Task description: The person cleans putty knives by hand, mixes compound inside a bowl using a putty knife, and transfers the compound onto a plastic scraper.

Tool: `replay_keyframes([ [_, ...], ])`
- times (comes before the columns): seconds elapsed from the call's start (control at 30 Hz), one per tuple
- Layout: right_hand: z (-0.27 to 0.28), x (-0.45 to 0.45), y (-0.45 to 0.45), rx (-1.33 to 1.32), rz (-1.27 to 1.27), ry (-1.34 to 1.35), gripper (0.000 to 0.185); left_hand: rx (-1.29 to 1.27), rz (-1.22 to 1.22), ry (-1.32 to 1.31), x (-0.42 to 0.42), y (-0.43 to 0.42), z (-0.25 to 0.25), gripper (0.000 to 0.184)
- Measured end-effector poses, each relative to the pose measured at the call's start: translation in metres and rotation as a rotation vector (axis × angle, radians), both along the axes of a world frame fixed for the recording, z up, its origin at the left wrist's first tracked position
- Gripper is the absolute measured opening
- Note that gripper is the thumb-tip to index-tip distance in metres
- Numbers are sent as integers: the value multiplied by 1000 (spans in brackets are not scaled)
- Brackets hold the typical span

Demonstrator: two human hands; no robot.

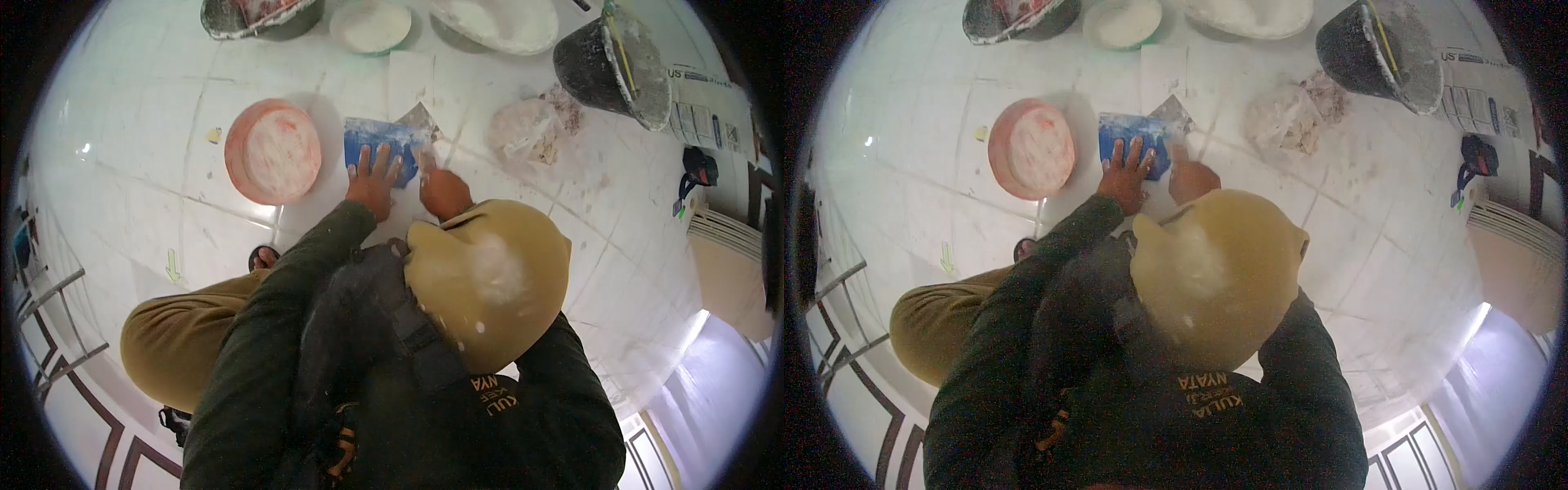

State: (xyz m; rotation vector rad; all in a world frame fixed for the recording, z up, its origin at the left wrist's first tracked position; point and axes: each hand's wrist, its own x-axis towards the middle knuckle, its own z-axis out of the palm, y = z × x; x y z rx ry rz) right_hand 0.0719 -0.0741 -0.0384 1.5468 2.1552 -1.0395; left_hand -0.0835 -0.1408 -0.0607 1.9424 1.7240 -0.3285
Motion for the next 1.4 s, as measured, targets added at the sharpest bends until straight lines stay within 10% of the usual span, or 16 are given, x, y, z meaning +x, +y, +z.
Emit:
replay_keyframes([
  [1.4,-20,3,37,107,89,51,25,-158,-38,-51,-13,9,14,73],
])
